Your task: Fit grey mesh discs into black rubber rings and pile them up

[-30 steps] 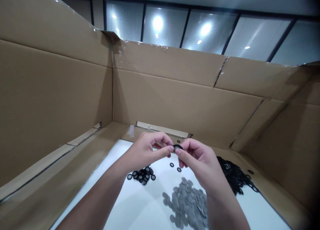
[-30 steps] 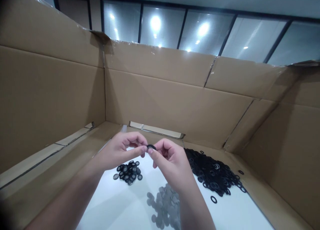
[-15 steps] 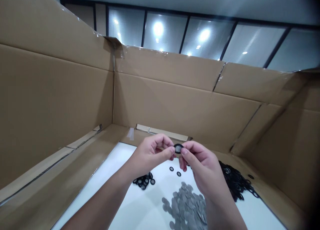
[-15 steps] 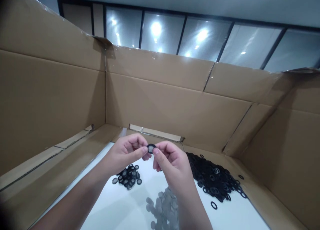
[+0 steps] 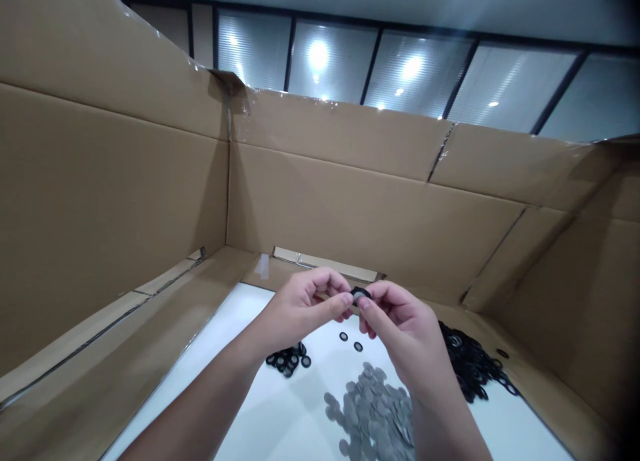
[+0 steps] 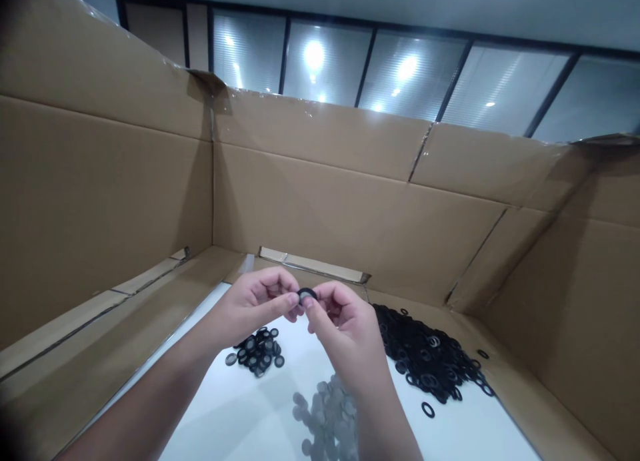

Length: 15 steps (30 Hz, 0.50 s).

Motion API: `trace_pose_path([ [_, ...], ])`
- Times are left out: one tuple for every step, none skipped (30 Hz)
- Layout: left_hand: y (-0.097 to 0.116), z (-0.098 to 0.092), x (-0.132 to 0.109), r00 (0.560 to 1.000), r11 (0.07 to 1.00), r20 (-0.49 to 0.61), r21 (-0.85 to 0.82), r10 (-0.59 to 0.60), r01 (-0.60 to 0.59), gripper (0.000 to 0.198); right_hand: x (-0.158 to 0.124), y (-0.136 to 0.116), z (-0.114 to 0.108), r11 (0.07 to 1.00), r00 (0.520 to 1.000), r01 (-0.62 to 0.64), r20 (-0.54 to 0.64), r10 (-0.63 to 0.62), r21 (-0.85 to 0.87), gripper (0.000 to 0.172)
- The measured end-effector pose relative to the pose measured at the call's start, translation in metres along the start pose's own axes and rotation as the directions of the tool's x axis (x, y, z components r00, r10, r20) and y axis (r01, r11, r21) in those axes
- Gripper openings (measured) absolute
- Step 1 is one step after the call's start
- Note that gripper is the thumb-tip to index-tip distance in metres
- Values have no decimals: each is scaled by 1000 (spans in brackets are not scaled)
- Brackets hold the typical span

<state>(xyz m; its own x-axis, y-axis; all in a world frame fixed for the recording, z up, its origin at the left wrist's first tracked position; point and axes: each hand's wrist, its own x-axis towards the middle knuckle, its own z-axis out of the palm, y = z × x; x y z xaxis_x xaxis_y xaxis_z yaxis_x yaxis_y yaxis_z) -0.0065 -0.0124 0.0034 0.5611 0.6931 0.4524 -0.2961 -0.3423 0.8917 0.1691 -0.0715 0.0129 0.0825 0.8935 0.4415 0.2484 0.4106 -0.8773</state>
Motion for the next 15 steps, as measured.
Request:
trace_pose_path([
  [0,0,0,1000,1000,12,-8,-2,2,20,0,0,0,1000,1000,-1,-9,1,-3,24],
  [0,1,0,1000,1000,25,-15,-7,7,19,0,0,0,1000,1000,-3,-16,3,-2,24],
  [-1,1,0,999,1000,35,-22,-14,15,19,0,1,-1,1000,1000,-4,-23,4,1,25],
  [-1,2,0,999,999,38,-26,-23,24,19,0,1,-1,1000,1000,-7,-28,7,4,25],
  [-1,2,0,999,999,34,-28,-34,35,19,0,1,-1,1000,999,-13,-29,13,5,25],
  [-2,2,0,999,999,28,-28,-45,46,19,0,2,-1,1000,999,-17,-32,18,4,25],
  [-2,3,0,998,998,22,-23,-56,57,18,0,2,-2,1000,999,-21,-36,21,3,25],
  [-2,3,0,998,998,17,-15,-63,63,18,0,2,-2,1000,999,-23,-38,23,2,25],
  [-3,4,0,998,998,11,-4,-63,63,17,0,2,-2,1000,999,-25,-41,25,0,25],
  [-3,5,1,998,998,4,15,-55,55,18,1,2,-2,1000,999,-25,-44,25,-3,24],
  [-3,5,1,999,998,-7,40,-39,39,18,1,2,-2,1000,999,-24,-44,24,-10,24],
  [-3,6,1,1000,997,-20,69,-17,18,17,1,2,-2,999,999,-22,-46,21,-23,24],
  [-2,7,0,999,995,-33,99,6,-3,17,1,2,-2,999,999,-20,-50,18,-42,24],
  [-2,8,0,999,992,-41,124,26,-20,17,0,2,-2,998,998,-16,-56,12,-63,24],
  [-2,8,0,998,989,-44,143,38,-32,17,0,1,-2,996,998,-10,-64,4,-85,24],
])
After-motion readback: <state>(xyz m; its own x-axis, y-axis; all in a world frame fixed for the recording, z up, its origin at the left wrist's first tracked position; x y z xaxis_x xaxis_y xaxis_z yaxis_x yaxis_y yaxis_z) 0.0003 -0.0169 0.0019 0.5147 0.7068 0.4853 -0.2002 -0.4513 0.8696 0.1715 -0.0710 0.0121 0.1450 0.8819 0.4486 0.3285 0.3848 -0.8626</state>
